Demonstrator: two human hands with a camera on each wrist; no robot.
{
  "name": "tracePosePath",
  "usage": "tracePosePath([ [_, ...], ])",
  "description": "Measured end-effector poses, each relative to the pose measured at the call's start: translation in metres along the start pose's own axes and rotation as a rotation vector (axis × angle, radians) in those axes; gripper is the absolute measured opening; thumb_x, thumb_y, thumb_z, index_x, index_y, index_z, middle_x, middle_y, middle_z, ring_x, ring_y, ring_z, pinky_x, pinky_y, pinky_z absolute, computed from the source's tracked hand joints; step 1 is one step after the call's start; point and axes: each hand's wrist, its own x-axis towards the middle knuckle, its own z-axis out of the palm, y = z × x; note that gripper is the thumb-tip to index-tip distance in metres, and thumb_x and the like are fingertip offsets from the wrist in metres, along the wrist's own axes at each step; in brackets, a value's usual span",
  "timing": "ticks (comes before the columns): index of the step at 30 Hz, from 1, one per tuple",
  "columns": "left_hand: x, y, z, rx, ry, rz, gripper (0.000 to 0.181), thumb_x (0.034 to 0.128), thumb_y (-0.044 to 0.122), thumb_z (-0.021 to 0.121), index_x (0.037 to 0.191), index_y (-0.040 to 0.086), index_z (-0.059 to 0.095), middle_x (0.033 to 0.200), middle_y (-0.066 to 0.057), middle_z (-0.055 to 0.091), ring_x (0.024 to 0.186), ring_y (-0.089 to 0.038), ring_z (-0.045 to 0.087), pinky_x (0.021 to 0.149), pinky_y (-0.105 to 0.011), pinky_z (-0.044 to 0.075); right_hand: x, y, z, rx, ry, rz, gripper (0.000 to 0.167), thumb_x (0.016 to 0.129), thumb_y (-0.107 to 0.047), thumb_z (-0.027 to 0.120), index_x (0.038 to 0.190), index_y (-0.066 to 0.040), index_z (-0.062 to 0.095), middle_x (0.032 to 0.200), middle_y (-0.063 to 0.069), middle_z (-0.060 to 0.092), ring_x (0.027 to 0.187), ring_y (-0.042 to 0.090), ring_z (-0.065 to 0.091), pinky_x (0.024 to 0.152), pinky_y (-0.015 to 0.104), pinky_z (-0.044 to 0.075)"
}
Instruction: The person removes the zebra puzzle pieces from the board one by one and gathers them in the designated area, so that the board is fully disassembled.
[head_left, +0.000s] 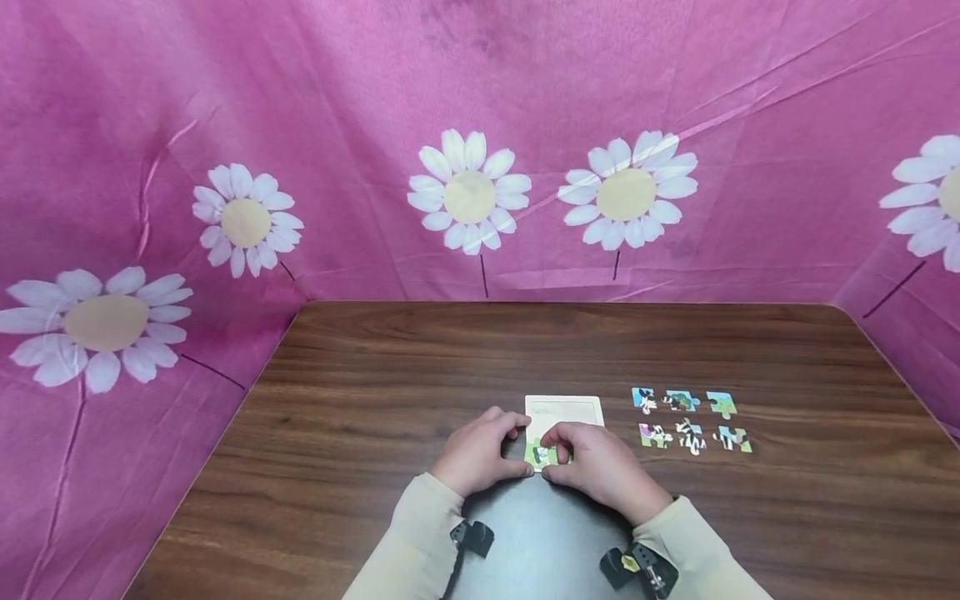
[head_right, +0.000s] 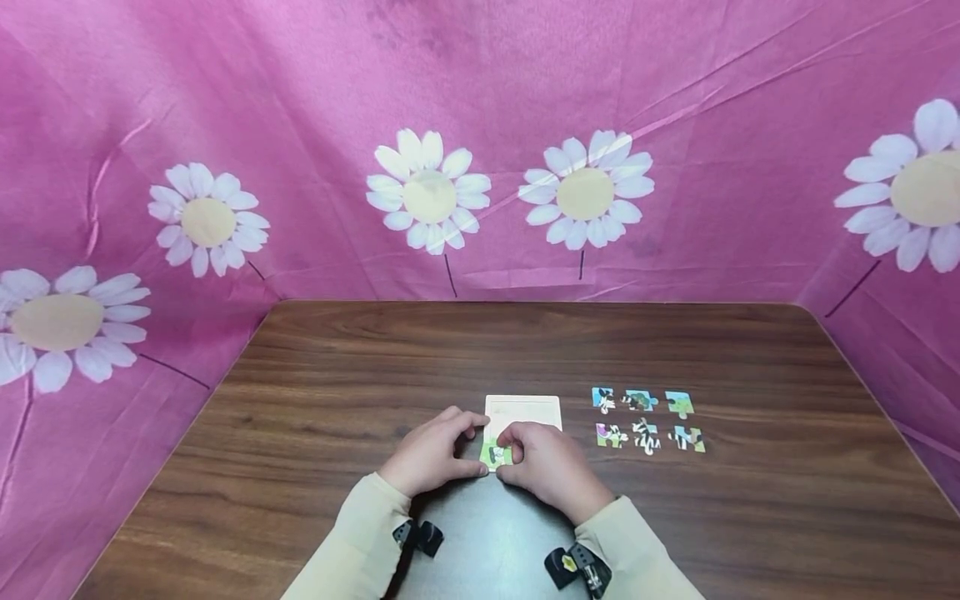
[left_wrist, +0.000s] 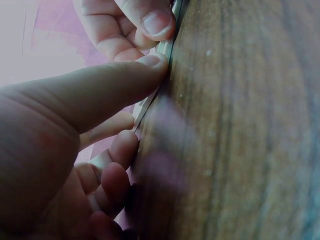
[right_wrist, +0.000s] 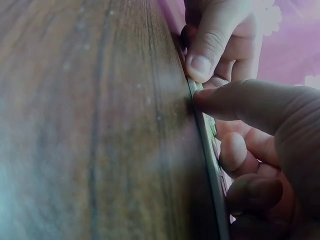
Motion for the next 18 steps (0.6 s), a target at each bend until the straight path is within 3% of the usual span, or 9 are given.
tracePosePath([
  [9,-0.0002,-0.0005,0.0017,0.009,0.009,0.011,0.062,0.0718,0.038,0.088,0.127,0.021,0.066,0.096,0.009,0.057,0.079,-0.006,0.054,0.068,-0.026,0.044,0.0004,-0.0031,0.0006,-0.059,0.002,0.014,0.021,0.07,-0.019,0.076,0.089,-0.022,0.066,0.065,-0.017,0.047,0.055,-0.001,0.04,0.054,0.025,0.035],
  [18,-0.0004,0.0004,-0.0002,0.005,-0.002,0.007,0.063,0.0714,0.038,0.089,0.128,0.021,0.066,0.096,0.008,0.057,0.078,-0.006,0.053,0.068,-0.026,0.043,0.0009,-0.006,0.0029,-0.064,0.006,0.049,0.023,0.07,-0.025,0.081,0.087,-0.022,0.066,0.065,-0.017,0.047,0.055,0.0,0.041,0.055,0.025,0.036],
])
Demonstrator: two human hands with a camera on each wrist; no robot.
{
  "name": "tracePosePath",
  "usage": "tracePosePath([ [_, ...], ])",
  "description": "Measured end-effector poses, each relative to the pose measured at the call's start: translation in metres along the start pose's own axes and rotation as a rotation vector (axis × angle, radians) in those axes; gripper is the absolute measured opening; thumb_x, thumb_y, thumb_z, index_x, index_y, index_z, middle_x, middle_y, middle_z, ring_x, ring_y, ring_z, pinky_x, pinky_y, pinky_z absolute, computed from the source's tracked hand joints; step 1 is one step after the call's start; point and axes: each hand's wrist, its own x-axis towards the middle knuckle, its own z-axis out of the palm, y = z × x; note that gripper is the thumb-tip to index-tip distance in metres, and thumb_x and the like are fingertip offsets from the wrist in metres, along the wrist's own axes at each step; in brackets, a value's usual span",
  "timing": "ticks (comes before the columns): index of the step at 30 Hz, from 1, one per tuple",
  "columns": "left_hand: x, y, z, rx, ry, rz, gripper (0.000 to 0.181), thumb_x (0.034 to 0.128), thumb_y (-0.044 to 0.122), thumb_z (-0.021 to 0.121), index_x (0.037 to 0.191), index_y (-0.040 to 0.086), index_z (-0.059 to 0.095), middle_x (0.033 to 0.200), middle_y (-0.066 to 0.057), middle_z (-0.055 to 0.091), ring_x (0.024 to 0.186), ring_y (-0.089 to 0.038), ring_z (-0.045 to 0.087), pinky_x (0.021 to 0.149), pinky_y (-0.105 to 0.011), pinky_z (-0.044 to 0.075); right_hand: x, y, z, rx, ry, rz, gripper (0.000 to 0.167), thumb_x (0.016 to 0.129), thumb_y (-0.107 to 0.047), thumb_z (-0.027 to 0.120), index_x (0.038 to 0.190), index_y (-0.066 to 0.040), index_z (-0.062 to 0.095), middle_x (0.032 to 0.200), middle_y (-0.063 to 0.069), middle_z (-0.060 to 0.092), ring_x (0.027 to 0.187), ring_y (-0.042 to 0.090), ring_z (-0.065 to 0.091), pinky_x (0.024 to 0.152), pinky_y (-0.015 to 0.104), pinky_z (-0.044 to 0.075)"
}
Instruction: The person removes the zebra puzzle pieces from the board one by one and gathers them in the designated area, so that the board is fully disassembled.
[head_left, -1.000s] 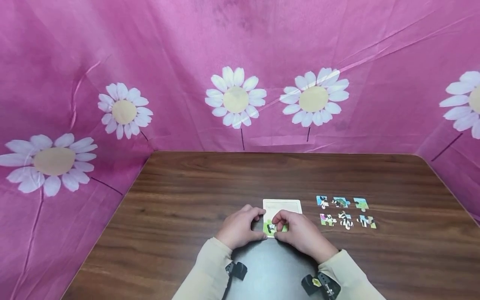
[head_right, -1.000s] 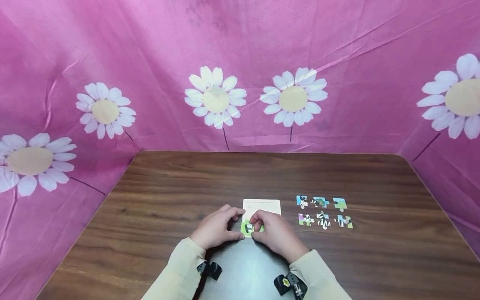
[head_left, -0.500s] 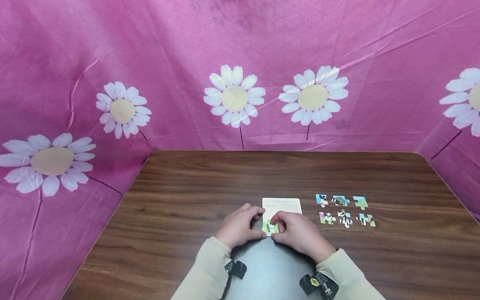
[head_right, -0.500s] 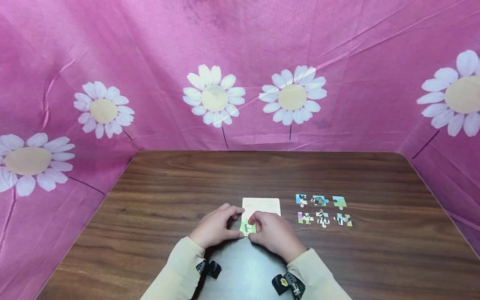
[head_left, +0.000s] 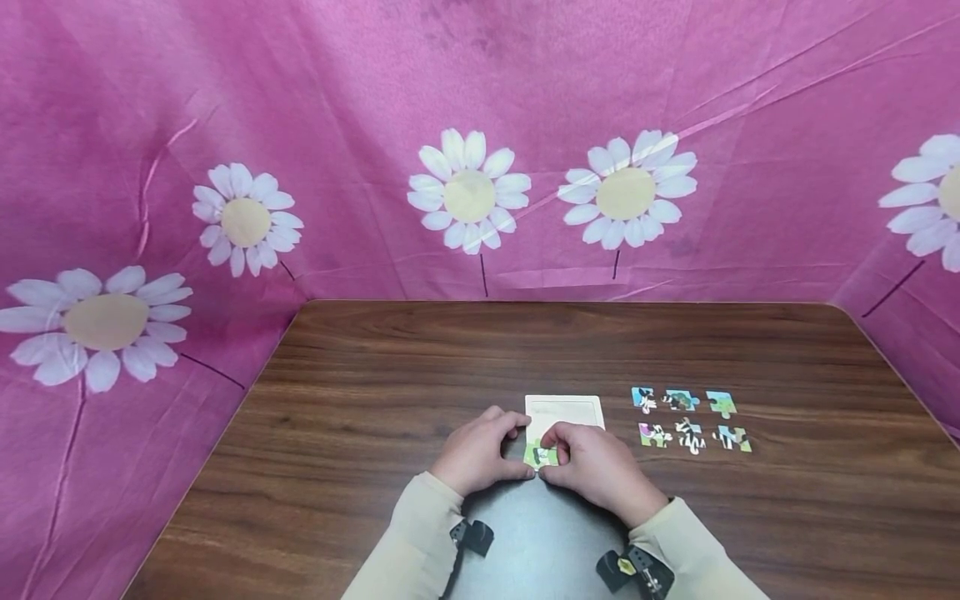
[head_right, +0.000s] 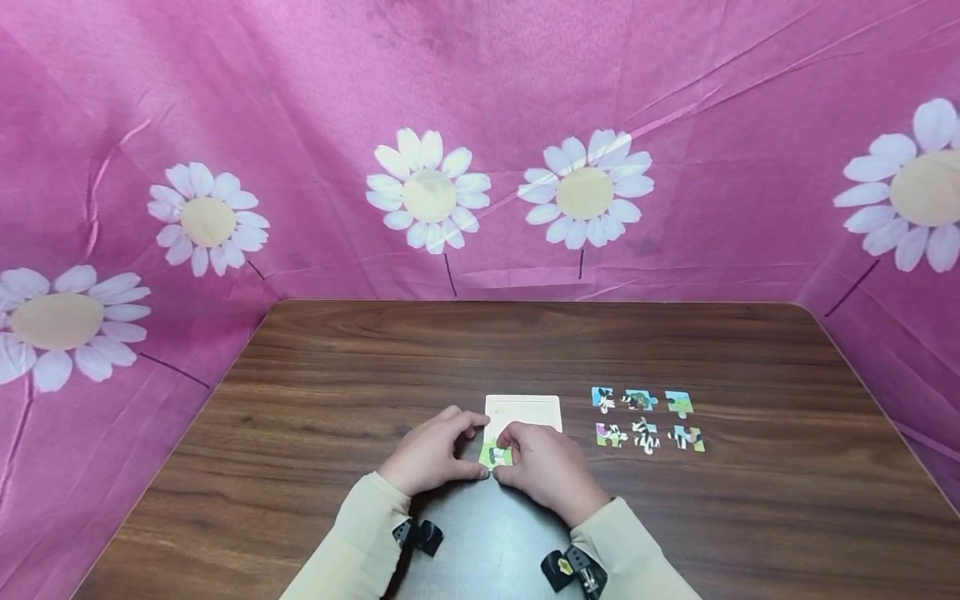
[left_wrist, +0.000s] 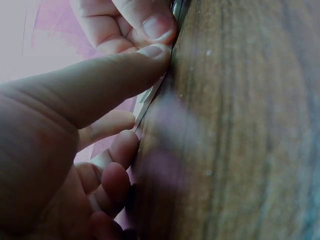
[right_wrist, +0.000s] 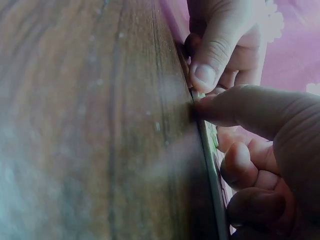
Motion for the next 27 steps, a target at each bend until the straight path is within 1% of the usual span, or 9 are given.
tracePosePath([
  [3,0.0,0.0,0.0,-0.001,0.001,0.0,0.064,0.0715,0.038,0.089,0.128,0.021,0.066,0.096,0.008,0.057,0.078,-0.006,0.053,0.067,-0.026,0.043,0.0,-0.001,-0.001,0.003,0.009,0.007,0.021,0.07,-0.023,0.08,0.087,-0.022,0.067,0.064,-0.017,0.046,0.056,0.001,0.041,0.055,0.026,0.036],
  [8,0.0,0.001,0.001,0.003,-0.004,-0.004,0.064,0.0717,0.039,0.089,0.128,0.021,0.066,0.097,0.009,0.057,0.077,-0.006,0.052,0.066,-0.026,0.042,-0.004,0.0,-0.007,0.059,0.019,0.016,0.02,0.071,-0.017,0.078,0.089,-0.019,0.069,0.064,-0.015,0.047,0.055,0.002,0.042,0.055,0.025,0.036],
  [12,0.0,0.002,0.0,-0.003,-0.01,-0.007,0.065,0.0716,0.039,0.089,0.129,0.022,0.066,0.097,0.009,0.057,0.078,-0.005,0.052,0.068,-0.025,0.042,-0.01,0.006,-0.014,0.13,0.019,-0.02,0.021,0.073,-0.014,0.077,0.092,-0.017,0.069,0.064,-0.013,0.046,0.055,0.001,0.041,0.054,0.024,0.036],
  [16,0.001,0.003,-0.001,-0.012,-0.014,-0.024,0.066,0.0711,0.039,0.089,0.13,0.022,0.065,0.098,0.01,0.056,0.08,-0.006,0.053,0.07,-0.026,0.043,-0.022,0.018,-0.02,0.231,0.02,-0.065,0.023,0.075,-0.011,0.078,0.096,-0.014,0.068,0.064,-0.013,0.044,0.055,0.0,0.04,0.053,0.023,0.037],
  [19,0.001,0.003,-0.001,-0.012,-0.016,-0.028,0.066,0.0707,0.038,0.089,0.13,0.021,0.065,0.098,0.01,0.057,0.081,-0.006,0.053,0.071,-0.027,0.043,-0.03,0.028,-0.023,0.293,0.02,-0.067,0.024,0.076,-0.008,0.078,0.097,-0.012,0.067,0.064,-0.012,0.044,0.055,0.0,0.041,0.053,0.024,0.037],
  [22,0.0,0.003,-0.001,-0.008,-0.011,-0.023,0.066,0.0703,0.038,0.089,0.129,0.021,0.066,0.099,0.009,0.057,0.082,-0.006,0.054,0.071,-0.027,0.044,-0.038,0.038,-0.028,0.314,0.032,-0.065,0.024,0.076,-0.006,0.079,0.097,-0.011,0.066,0.065,-0.012,0.044,0.055,0.0,0.041,0.054,0.023,0.038],
  [27,-0.001,0.003,0.0,-0.008,-0.008,-0.021,0.066,0.0704,0.039,0.089,0.13,0.021,0.065,0.099,0.009,0.057,0.082,-0.006,0.054,0.071,-0.027,0.044,-0.052,0.053,-0.033,0.286,0.069,-0.069,0.026,0.074,-0.006,0.081,0.095,-0.012,0.066,0.065,-0.014,0.044,0.057,0.0,0.042,0.054,0.024,0.038],
])
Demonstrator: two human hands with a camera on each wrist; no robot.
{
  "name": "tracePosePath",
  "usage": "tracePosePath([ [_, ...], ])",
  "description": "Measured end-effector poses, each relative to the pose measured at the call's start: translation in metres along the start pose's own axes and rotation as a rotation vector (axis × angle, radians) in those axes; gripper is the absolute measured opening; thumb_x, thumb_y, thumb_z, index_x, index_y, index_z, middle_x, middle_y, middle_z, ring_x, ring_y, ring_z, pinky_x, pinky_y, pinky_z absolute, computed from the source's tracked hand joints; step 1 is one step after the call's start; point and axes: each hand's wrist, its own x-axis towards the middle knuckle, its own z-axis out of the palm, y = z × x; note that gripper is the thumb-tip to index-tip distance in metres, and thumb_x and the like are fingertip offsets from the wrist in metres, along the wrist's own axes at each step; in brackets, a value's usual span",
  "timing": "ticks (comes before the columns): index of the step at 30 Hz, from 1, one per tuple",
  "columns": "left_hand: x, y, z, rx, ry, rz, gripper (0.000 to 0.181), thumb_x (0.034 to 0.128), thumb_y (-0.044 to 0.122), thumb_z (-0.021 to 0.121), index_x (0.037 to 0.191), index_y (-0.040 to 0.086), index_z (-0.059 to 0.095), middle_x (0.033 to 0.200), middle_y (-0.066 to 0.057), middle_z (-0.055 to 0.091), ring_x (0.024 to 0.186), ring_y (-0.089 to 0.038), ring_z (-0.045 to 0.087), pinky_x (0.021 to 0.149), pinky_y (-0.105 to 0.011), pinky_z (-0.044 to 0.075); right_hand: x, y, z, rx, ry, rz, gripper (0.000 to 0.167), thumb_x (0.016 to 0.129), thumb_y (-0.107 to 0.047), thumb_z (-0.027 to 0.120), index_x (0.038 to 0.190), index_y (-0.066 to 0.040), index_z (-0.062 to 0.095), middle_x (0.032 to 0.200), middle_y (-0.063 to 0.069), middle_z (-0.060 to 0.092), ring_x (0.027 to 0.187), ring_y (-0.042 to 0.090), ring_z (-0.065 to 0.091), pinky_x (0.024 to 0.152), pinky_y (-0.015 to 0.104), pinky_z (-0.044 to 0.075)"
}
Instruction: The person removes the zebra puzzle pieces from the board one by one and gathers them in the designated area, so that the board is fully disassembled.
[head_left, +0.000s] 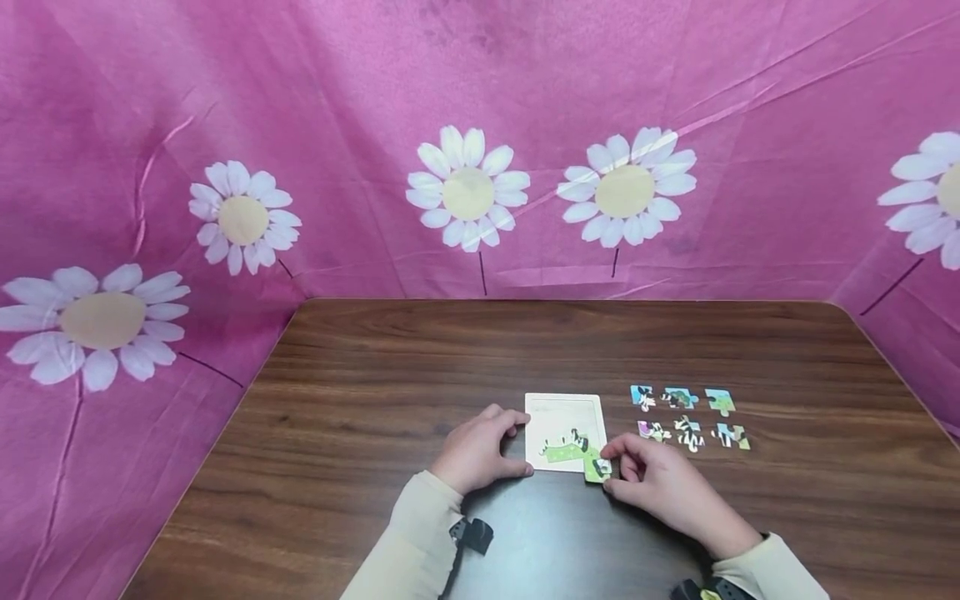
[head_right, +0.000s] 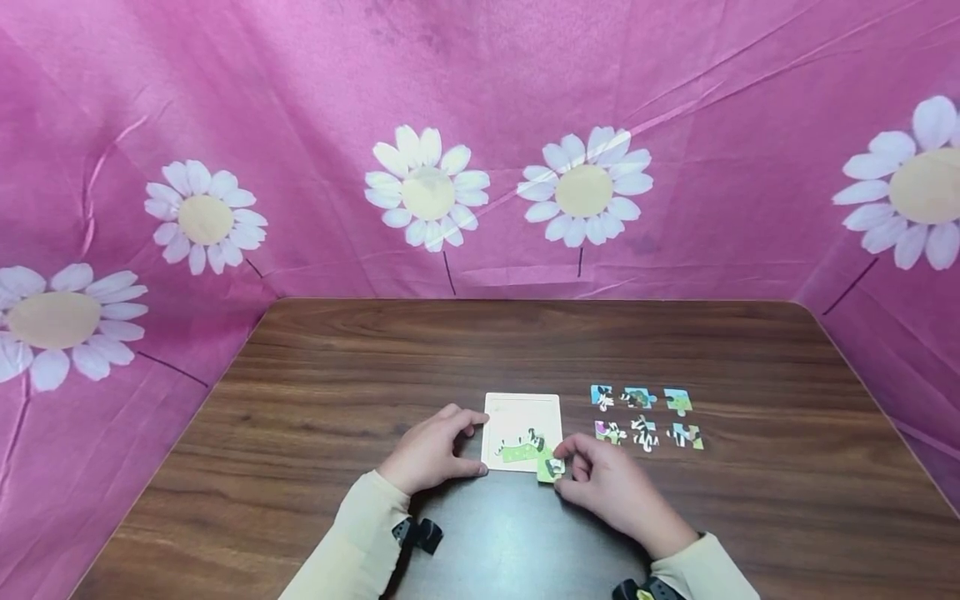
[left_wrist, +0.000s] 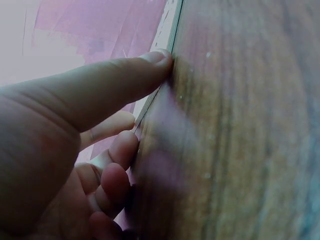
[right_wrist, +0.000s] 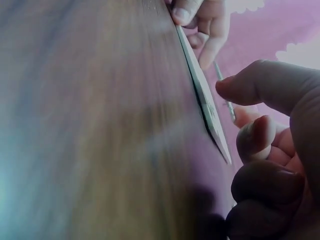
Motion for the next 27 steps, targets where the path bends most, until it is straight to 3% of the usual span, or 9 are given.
tracePosePath([
  [11,0.0,0.0,0.0,-0.004,0.0,-0.007,0.066,0.0704,0.038,0.089,0.13,0.021,0.066,0.098,0.009,0.057,0.081,-0.007,0.054,0.071,-0.027,0.044,-0.021,0.02,-0.015,-0.021,0.039,-0.059,0.03,0.071,-0.003,0.082,0.095,-0.012,0.066,0.066,-0.017,0.042,0.057,-0.003,0.041,0.052,0.022,0.036],
  [18,0.001,-0.001,0.001,-0.001,-0.009,-0.013,0.066,0.0712,0.039,0.088,0.13,0.022,0.065,0.099,0.01,0.057,0.082,-0.007,0.054,0.071,-0.027,0.043,-0.035,0.028,-0.027,-0.097,0.069,-0.016,0.032,0.07,-0.002,0.083,0.095,-0.014,0.066,0.066,-0.017,0.042,0.058,-0.002,0.041,0.053,0.022,0.035],
  [27,0.001,-0.001,0.001,0.001,-0.013,-0.018,0.066,0.0711,0.04,0.088,0.131,0.023,0.065,0.099,0.011,0.057,0.082,-0.007,0.055,0.072,-0.028,0.044,-0.041,0.033,-0.035,-0.142,0.029,0.022,0.03,0.072,-0.007,0.084,0.095,-0.015,0.066,0.066,-0.017,0.042,0.057,-0.004,0.039,0.053,0.022,0.034],
])
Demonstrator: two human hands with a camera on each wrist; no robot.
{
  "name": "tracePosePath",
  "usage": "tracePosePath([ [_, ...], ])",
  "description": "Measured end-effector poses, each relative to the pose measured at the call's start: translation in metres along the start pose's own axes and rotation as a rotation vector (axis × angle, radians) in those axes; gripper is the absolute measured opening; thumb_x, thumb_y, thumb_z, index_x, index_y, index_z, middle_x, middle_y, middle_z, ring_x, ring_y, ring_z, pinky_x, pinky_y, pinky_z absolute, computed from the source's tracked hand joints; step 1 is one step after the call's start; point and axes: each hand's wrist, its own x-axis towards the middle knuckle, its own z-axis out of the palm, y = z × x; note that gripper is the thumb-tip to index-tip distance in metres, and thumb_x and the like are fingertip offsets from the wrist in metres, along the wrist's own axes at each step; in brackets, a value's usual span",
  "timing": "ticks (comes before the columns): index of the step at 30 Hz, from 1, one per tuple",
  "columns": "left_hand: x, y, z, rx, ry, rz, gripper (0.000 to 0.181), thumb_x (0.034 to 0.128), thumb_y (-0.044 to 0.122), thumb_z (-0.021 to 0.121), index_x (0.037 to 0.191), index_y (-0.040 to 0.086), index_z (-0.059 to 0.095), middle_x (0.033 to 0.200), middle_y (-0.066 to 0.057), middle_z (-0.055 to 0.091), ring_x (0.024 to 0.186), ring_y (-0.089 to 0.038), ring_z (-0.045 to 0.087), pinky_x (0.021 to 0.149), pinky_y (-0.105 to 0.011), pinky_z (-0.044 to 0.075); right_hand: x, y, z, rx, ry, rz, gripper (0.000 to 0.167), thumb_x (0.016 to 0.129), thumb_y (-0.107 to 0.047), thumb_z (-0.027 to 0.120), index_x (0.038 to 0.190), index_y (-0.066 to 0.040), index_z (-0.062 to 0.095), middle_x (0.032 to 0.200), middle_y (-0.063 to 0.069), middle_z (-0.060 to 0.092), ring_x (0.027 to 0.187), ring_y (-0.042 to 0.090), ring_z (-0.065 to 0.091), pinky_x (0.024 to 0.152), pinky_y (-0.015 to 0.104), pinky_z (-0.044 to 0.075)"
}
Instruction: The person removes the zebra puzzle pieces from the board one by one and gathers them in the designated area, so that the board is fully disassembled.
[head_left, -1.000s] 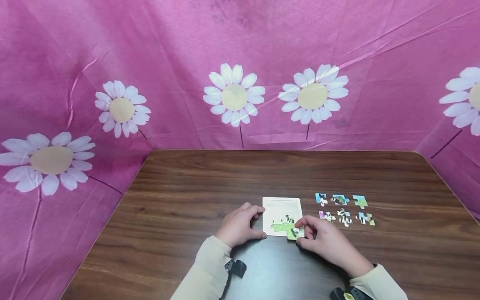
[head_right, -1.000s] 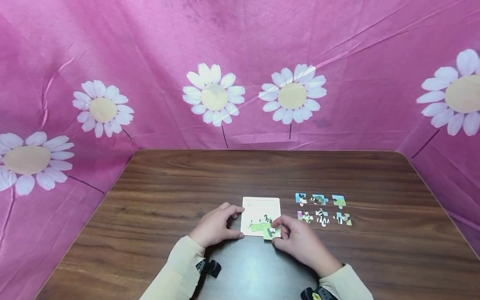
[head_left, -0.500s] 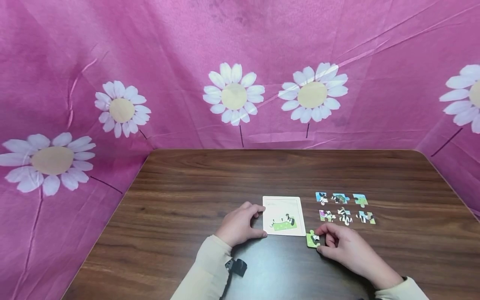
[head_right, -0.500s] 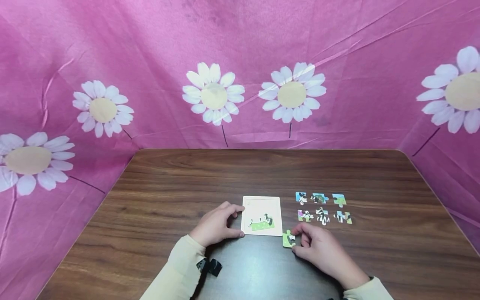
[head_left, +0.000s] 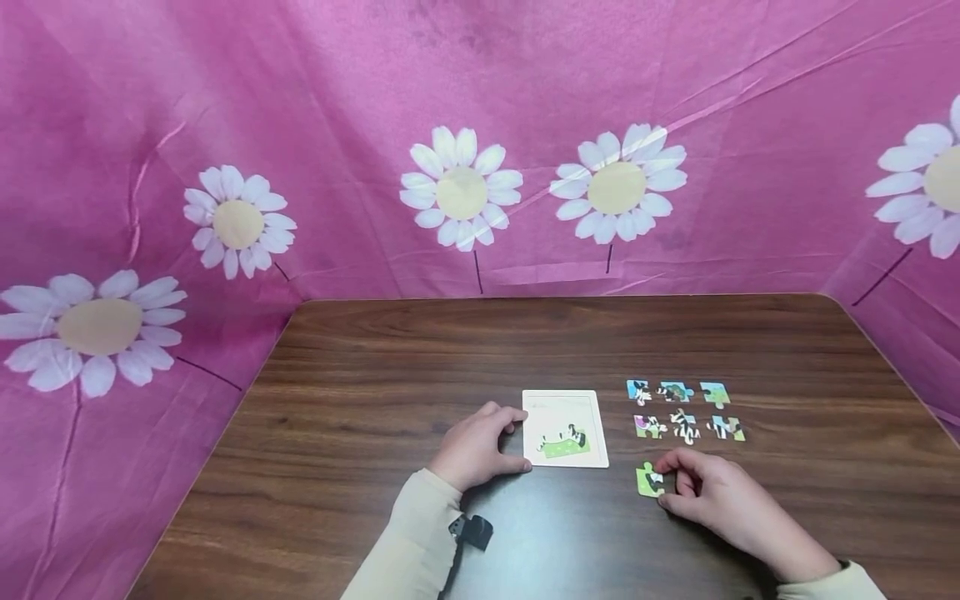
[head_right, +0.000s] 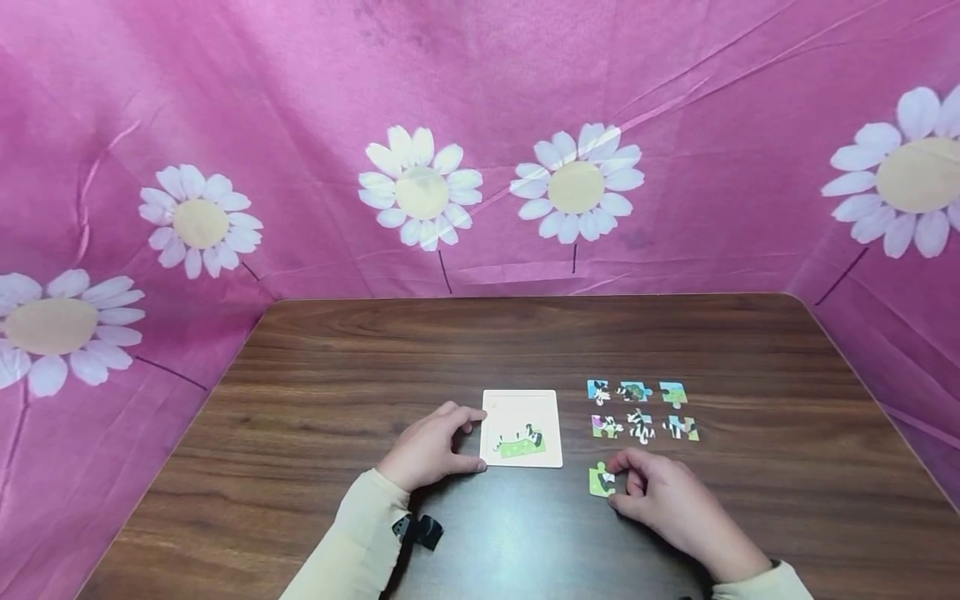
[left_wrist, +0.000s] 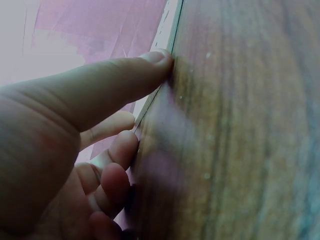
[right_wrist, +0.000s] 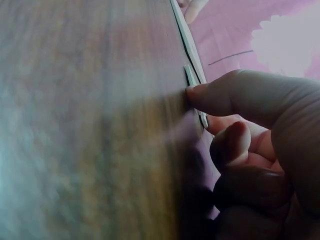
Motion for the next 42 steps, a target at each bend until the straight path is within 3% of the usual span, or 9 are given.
tracePosePath([
  [19,0.0,0.001,0.0,-0.006,-0.013,-0.008,0.066,0.0721,0.039,0.088,0.131,0.023,0.065,0.099,0.01,0.056,0.082,-0.008,0.053,0.073,-0.028,0.043,0.005,0.009,-0.007,0.028,-0.007,0.003,0.029,0.074,-0.005,0.083,0.098,-0.007,0.067,0.066,-0.015,0.043,0.058,-0.002,0.041,0.054,0.023,0.035],
  [29,-0.001,0.001,0.001,-0.011,-0.008,0.002,0.066,0.0717,0.037,0.089,0.131,0.021,0.065,0.099,0.008,0.057,0.083,-0.009,0.055,0.073,-0.029,0.044,0.015,0.008,-0.013,0.049,-0.09,0.092,0.028,0.077,-0.009,0.082,0.101,-0.006,0.067,0.067,-0.01,0.045,0.058,0.001,0.042,0.055,0.025,0.036],
  [42,-0.001,0.002,-0.001,0.006,-0.014,-0.009,0.066,0.0729,0.04,0.087,0.132,0.023,0.064,0.101,0.009,0.057,0.082,-0.009,0.054,0.073,-0.028,0.043,0.015,0.01,-0.012,0.064,-0.084,0.062,0.028,0.076,-0.006,0.082,0.1,-0.008,0.067,0.066,-0.011,0.045,0.058,0.001,0.042,0.054,0.024,0.036],
])
